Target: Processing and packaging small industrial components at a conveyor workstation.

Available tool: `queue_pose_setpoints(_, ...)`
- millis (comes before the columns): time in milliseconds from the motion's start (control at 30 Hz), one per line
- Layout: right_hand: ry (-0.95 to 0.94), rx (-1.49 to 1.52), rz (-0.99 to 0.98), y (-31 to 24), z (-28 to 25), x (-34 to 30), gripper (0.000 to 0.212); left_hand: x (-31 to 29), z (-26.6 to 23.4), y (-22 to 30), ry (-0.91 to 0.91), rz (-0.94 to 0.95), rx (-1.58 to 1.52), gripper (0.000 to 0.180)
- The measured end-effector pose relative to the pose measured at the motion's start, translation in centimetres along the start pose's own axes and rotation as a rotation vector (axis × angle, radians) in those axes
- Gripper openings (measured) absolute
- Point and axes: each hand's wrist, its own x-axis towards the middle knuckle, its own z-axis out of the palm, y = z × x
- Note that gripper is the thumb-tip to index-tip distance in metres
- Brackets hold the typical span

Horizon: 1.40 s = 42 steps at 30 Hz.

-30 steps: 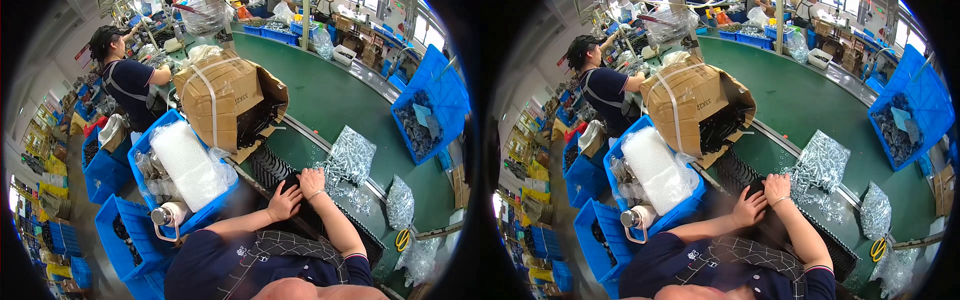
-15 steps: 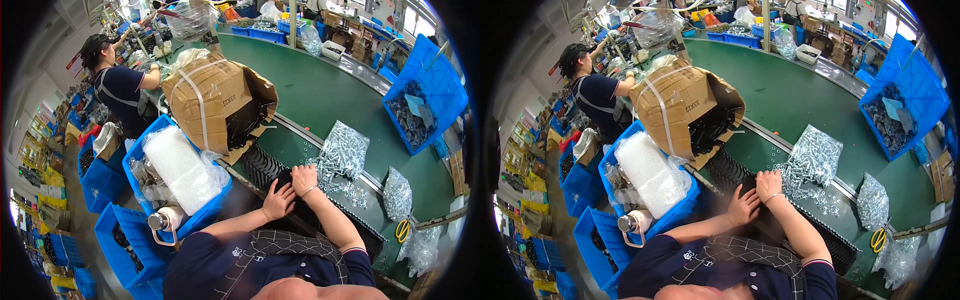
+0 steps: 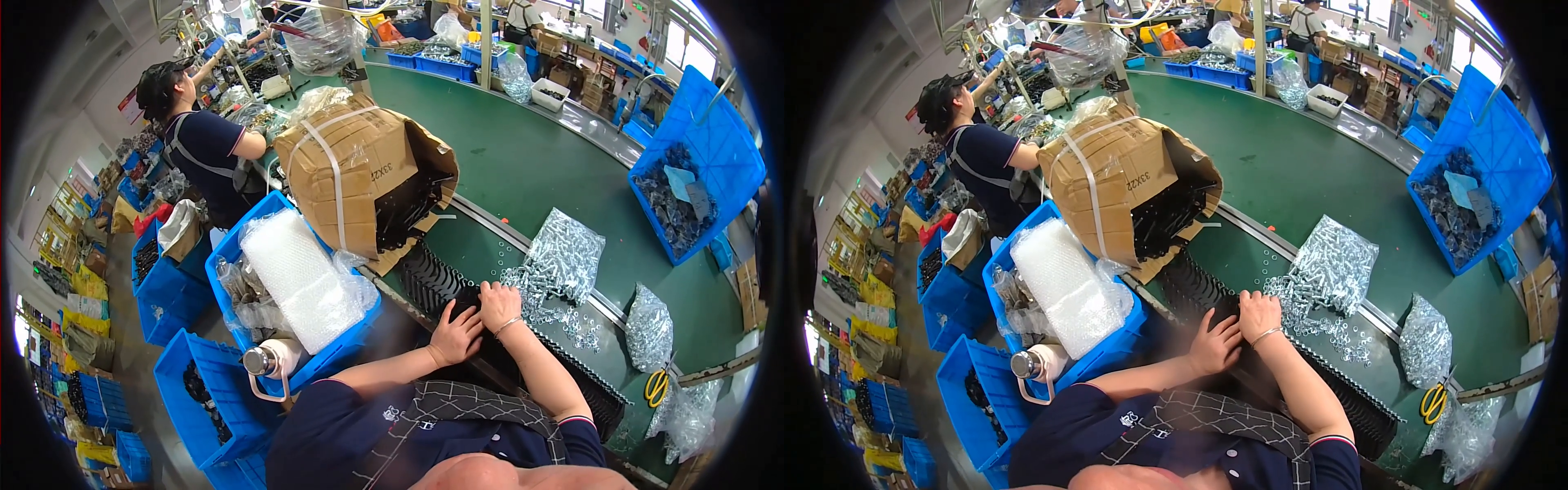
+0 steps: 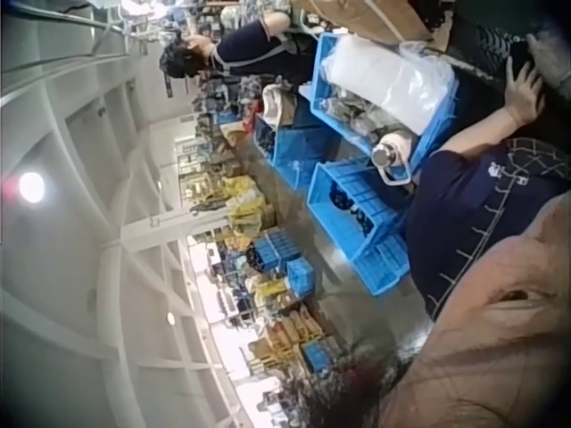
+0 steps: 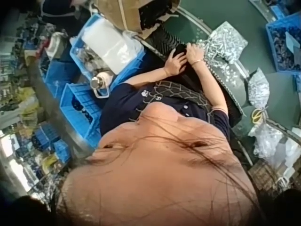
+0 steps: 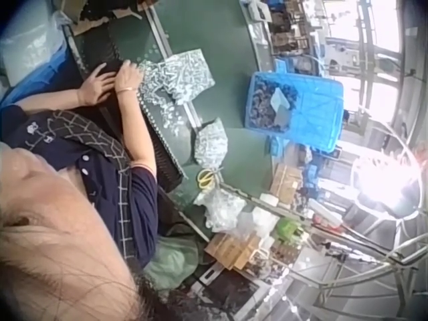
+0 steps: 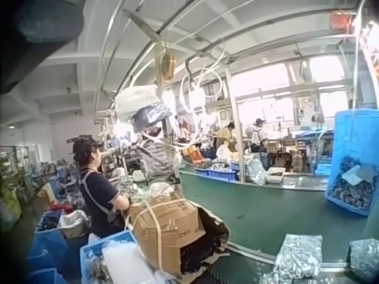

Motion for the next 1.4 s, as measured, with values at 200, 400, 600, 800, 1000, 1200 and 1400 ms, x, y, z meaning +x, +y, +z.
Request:
queue_pose_setpoints(200, -0.054, 0.045, 0.024, 0.3, 0.2, -0.1, 0.018, 0.2, -0.1, -0.1, 0.006, 0.015, 0.013, 0.043)
queue_pose_setpoints(400, -0.056, 0.058, 0.020, 0.4, 0.2, -0.3, 0.019, 0.2, -0.2, 0.1, 0.028, 0.036, 0.010, 0.043)
queue_pose_setpoints(600, -0.150, 0.045, 0.040, 0.0, -0.7, -0.7, 0.015, -0.2, -0.1, 0.7, 0.020, 0.040, -0.023, 0.043)
queue_pose_setpoints(800, -0.207, 0.140, 0.113, 0.6, -0.6, -0.3, 0.021, -0.1, 0.2, 0.7, -0.062, -0.026, 0.039, 0.049)
queue_pose_setpoints(1000, -0.245, 0.386, 0.082, 4.7, -3.8, -0.6, 0.029, -0.2, -0.7, -0.1, -0.047, -0.117, -0.004, 0.052)
queue_pose_setpoints(1200, -0.008, 0.356, -0.029, 3.2, -2.1, -1.6, 0.031, -0.7, -0.3, 0.1, -0.062, -0.073, -0.025, 0.053)
queue_pose_setpoints(1400, -0.122, 0.267, 0.227, 1.0, 0.3, -1.3, 0.029, 0.3, -0.2, 1.2, -0.169, -0.080, -0.042, 0.061)
